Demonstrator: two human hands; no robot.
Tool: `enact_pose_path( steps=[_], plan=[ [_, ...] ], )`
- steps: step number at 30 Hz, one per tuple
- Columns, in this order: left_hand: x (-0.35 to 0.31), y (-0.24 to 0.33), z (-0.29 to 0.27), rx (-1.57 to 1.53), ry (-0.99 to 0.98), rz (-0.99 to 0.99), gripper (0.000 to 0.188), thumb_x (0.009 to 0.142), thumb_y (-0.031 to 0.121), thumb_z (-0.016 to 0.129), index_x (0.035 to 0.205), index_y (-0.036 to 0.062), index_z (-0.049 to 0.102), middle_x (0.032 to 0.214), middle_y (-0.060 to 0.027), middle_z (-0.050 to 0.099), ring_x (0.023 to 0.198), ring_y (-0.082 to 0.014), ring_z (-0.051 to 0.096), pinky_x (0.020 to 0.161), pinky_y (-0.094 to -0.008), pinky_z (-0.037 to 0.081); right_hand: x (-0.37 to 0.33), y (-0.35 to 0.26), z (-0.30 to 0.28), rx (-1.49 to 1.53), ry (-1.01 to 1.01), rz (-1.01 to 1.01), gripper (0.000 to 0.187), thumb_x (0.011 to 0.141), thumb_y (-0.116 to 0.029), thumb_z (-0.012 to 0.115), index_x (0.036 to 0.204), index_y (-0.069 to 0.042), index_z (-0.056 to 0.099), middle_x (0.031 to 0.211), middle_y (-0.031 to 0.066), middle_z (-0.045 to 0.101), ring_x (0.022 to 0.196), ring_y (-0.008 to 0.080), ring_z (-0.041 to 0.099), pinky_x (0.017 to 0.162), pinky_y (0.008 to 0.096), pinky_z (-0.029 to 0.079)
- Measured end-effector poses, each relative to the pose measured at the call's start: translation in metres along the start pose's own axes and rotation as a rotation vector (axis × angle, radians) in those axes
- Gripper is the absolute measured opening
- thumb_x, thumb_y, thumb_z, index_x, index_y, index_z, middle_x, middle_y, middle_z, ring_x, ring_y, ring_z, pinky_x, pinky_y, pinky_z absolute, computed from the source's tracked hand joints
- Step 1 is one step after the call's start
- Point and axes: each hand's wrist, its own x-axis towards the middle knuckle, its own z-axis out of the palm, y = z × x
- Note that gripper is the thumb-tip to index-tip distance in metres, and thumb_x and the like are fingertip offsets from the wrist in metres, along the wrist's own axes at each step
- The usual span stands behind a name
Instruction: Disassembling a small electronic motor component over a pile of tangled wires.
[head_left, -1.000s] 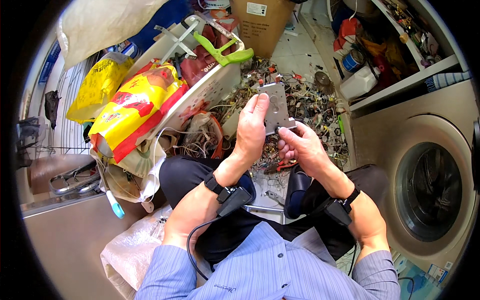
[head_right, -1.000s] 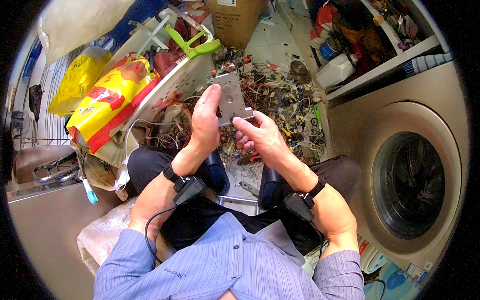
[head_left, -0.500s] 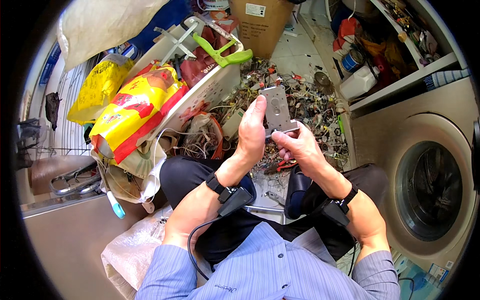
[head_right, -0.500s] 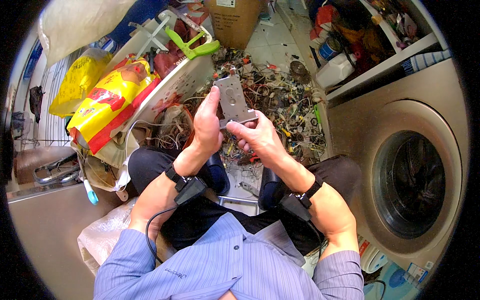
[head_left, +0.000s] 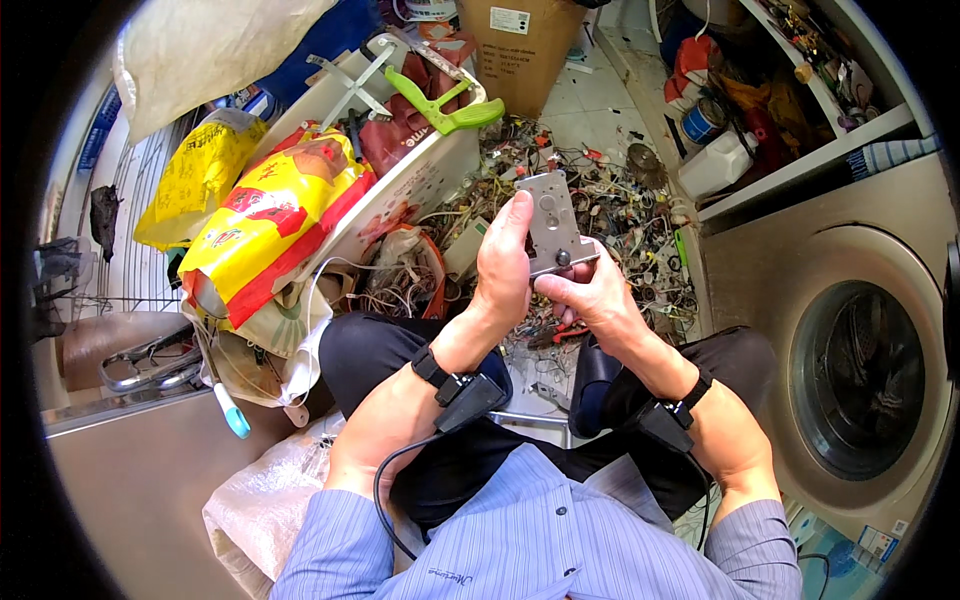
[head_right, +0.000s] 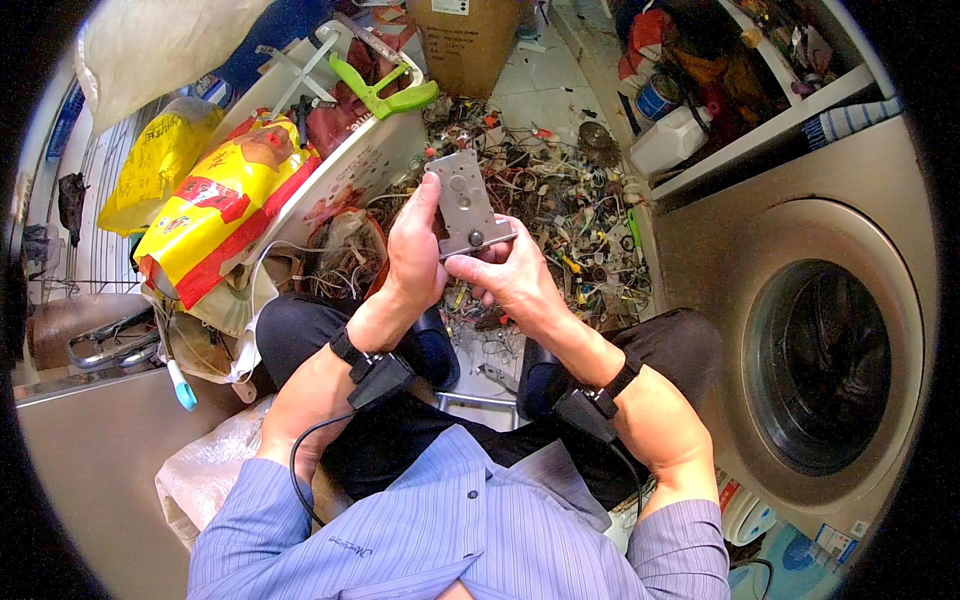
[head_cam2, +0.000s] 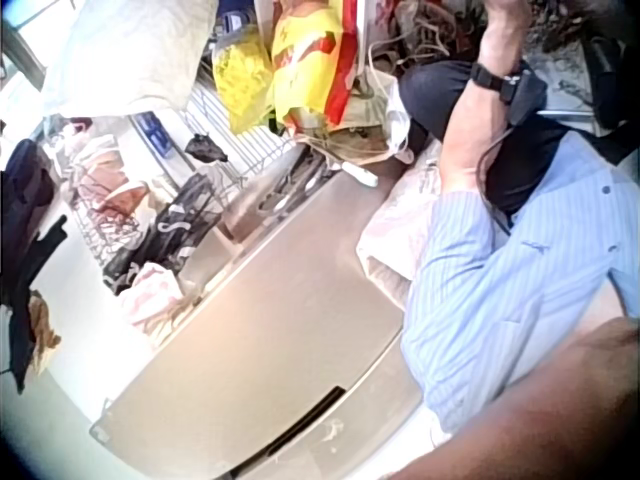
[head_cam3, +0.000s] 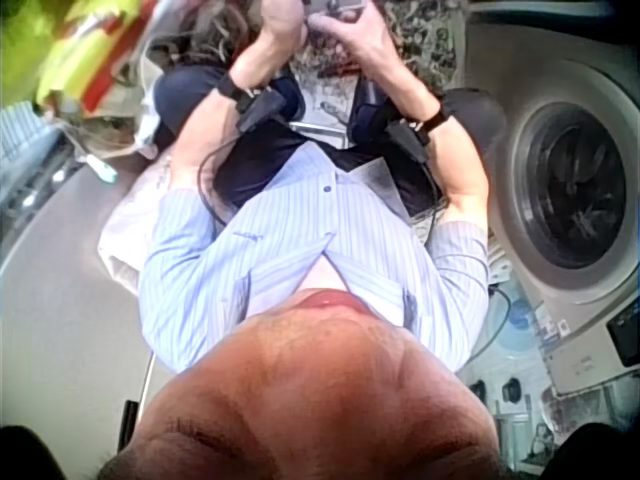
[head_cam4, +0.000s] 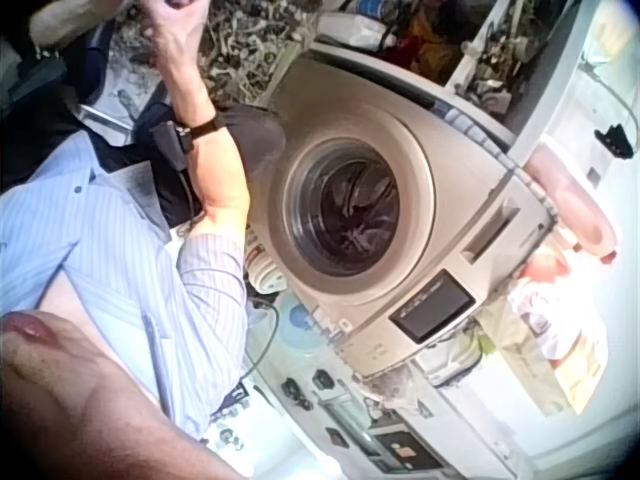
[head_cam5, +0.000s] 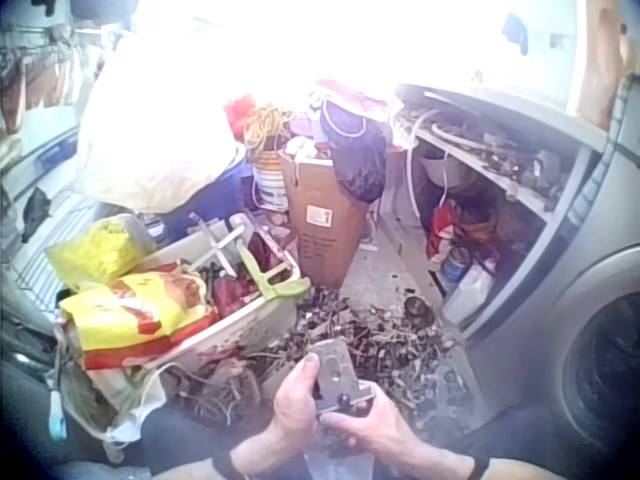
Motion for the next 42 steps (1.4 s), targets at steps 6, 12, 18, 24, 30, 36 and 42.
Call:
enact_pose_path(
  steps=[6,12,18,24,30,36,42],
  plan=[
    [0.005,0.000,-0.006,-0.051,0.021,-0.041,0.047,0.110,0.045,0.039,0.117,0.0039,0.061,0.099,-0.0102,0.069,0.085,-0.0224,0.068,0.078,-0.0370,0.056,-0.001,0.004,-0.004,0.309,-0.091,0.061,0.037,0.098,-0.032,0.071,0.117,-0.005,0.051,0.085,0.0055,0.066,0.064,0.0121,0.063,0.056,0.0254,0.052],
    [0.007,-0.003,-0.007,-0.101,0.049,-0.051,0.047,0.110,0.045,0.039,0.115,0.0042,0.062,0.098,-0.0102,0.070,0.083,-0.0226,0.068,0.077,-0.0375,0.056,0.005,0.011,-0.004,0.227,-0.070,0.040,0.035,0.100,-0.035,0.068,0.112,-0.006,0.053,0.081,0.0049,0.065,0.064,0.0128,0.063,0.057,0.0257,0.052],
    [0.003,-0.001,-0.005,-0.017,0.031,-0.005,0.044,0.110,0.043,0.040,0.117,0.0049,0.061,0.099,-0.0093,0.070,0.083,-0.0213,0.068,0.078,-0.0366,0.057,0.005,0.010,0.003,0.152,-0.012,0.052,0.042,0.091,-0.024,0.079,0.119,-0.005,0.054,0.084,0.0000,0.064,0.063,0.0070,0.057,0.055,0.0232,0.047],
    [0.000,0.000,-0.002,-0.044,0.036,-0.059,0.044,0.110,0.044,0.041,0.118,0.0054,0.061,0.098,-0.0092,0.070,0.082,-0.0204,0.069,0.075,-0.0352,0.058,0.003,0.022,0.005,0.053,-0.102,0.016,0.026,0.088,-0.016,0.076,0.106,-0.004,0.063,0.083,0.0004,0.067,0.067,0.0092,0.059,0.060,0.0269,0.049],
    [-0.001,0.004,-0.002,-0.059,-0.044,-0.117,0.046,0.109,0.046,0.043,0.121,0.0055,0.061,0.099,-0.0087,0.070,0.083,-0.0198,0.068,0.075,-0.0352,0.057,-0.001,0.018,-0.003,0.200,-0.237,0.093,0.039,0.103,-0.042,0.059,0.101,-0.003,0.064,0.081,0.0065,0.067,0.069,0.0156,0.065,0.063,0.0280,0.054],
    [-0.003,0.003,0.000,-0.027,-0.036,-0.069,0.051,0.108,0.050,0.042,0.124,0.0048,0.060,0.102,-0.0091,0.069,0.085,-0.0199,0.067,0.076,-0.0351,0.056,0.005,0.024,-0.002,0.203,-0.210,0.142,0.042,0.103,-0.044,0.060,0.096,-0.003,0.066,0.079,0.0058,0.066,0.067,0.0152,0.064,0.062,0.0287,0.052],
    [-0.002,0.003,-0.006,-0.063,-0.076,-0.147,0.055,0.109,0.052,0.037,0.128,0.0057,0.058,0.105,-0.0098,0.068,0.088,-0.0208,0.067,0.078,-0.0357,0.056,0.003,0.024,0.005,0.179,-0.189,0.162,0.041,0.103,-0.043,0.061,0.096,-0.003,0.065,0.078,0.0057,0.066,0.065,0.0149,0.063,0.060,0.0285,0.051]
  ],
)
